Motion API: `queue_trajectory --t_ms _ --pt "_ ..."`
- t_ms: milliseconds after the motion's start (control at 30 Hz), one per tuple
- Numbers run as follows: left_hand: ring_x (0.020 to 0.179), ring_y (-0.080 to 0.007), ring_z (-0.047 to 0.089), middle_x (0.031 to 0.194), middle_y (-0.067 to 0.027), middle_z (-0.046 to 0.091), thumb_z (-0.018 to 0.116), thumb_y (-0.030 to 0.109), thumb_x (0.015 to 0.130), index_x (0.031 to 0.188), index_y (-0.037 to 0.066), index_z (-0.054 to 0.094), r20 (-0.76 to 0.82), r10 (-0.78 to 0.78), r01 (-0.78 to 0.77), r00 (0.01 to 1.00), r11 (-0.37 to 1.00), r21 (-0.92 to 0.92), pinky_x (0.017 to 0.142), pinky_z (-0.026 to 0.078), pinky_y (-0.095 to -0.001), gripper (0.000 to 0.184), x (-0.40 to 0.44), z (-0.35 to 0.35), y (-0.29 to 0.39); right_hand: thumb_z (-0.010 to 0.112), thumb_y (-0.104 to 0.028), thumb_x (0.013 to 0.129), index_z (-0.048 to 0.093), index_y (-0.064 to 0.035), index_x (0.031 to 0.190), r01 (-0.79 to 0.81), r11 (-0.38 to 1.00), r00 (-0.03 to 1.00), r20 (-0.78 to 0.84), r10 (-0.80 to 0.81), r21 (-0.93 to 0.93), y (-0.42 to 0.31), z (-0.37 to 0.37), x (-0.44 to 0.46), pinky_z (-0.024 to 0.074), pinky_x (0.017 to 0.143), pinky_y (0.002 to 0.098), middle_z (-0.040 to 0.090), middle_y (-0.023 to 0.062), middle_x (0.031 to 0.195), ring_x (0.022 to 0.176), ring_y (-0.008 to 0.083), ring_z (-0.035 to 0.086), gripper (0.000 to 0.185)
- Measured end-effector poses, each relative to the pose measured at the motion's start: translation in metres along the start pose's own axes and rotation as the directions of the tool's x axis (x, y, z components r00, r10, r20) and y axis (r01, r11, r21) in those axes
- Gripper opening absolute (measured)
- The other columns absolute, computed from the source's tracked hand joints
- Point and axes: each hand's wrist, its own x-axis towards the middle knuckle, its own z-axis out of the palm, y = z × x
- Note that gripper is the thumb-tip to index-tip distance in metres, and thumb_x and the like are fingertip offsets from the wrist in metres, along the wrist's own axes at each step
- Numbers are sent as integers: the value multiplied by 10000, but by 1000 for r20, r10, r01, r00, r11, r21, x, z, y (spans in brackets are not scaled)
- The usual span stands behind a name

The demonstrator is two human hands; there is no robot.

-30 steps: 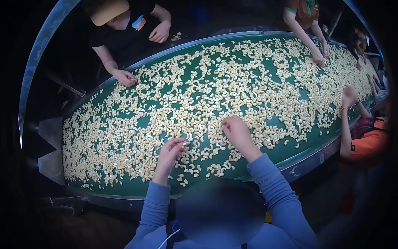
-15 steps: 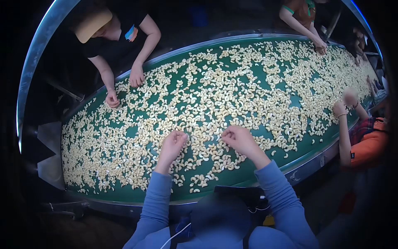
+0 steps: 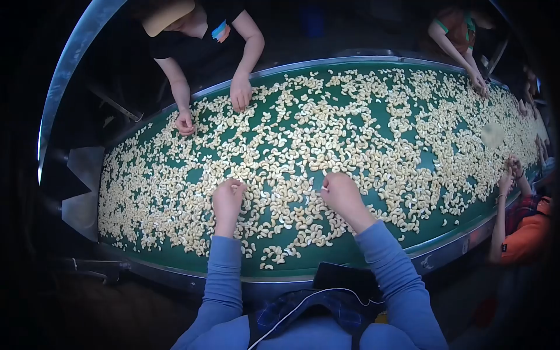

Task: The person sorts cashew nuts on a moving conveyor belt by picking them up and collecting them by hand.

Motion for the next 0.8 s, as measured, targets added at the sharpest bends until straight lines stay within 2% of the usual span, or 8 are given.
queue_trajectory --t_ms 200,233,267,367,467,533,733,800 --pt "527 -80 529 672 -14 596 692 202 884 902 -6 657 438 -368 528 821 780 -336 480 395 -241 212 -15 -5 -4 659 -110 855 651 13 921 -287 753 958 165 236 593 34 -41 -81 485 560 219 644 28 739 641 73 620 140" --pt "557 -51 508 713 16 590 666 187 911 983 12 629 419 -343 530 841 680 -507 482 364 -192 193 -19 -1 -8 646 -106 871 646 11 931 -320 662 946 188 265 678 46 -47 -94 481 560 201 639 17 741 645 58 612 132" --pt "572 -18 460 700 18 575 686 134 886 949 34 613 535 -437 672 723 267 -691 483 330 -184 140 -20 -7 -4 631 -98 878 638 8 946 -332 615 940 200 276 715 55 -55 -105 485 563 202 640 22 753 644 67 614 126" --pt "626 -42 492 714 29 565 678 153 895 978 32 629 318 -435 527 842 542 -655 542 387 -193 155 -18 13 1 573 -100 913 612 -8 985 -366 419 918 248 309 831 70 -75 -135 495 564 204 646 42 817 642 93 615 123" --pt "622 -186 569 683 -80 604 688 157 869 912 0 664 167 -323 344 931 932 -113 602 470 -315 164 -4 24 22 550 -139 941 603 -9 1009 -390 227 894 308 326 892 74 -84 -144 496 564 210 632 32 822 622 98 605 156" --pt "676 -273 659 723 -164 663 654 165 889 901 -2 670 129 -335 342 933 939 -32 632 495 -380 168 -3 40 14 555 -218 967 638 -15 926 -425 413 890 286 356 806 84 -87 -149 458 553 208 595 6 739 647 73 576 224" --pt "566 -218 606 657 -109 639 653 189 903 874 -10 648 301 -363 370 882 928 33 567 476 -342 201 -20 22 11 616 -268 943 683 -18 887 -355 816 919 11 393 457 139 -82 -158 434 592 248 580 -4 687 662 80 535 265" --pt "556 -184 593 662 -85 637 645 183 915 894 -1 647 321 -398 406 859 913 45 551 467 -301 185 -41 22 13 617 -242 937 680 -18 917 -360 788 921 55 386 500 131 -90 -151 443 617 293 607 29 709 662 105 539 233"
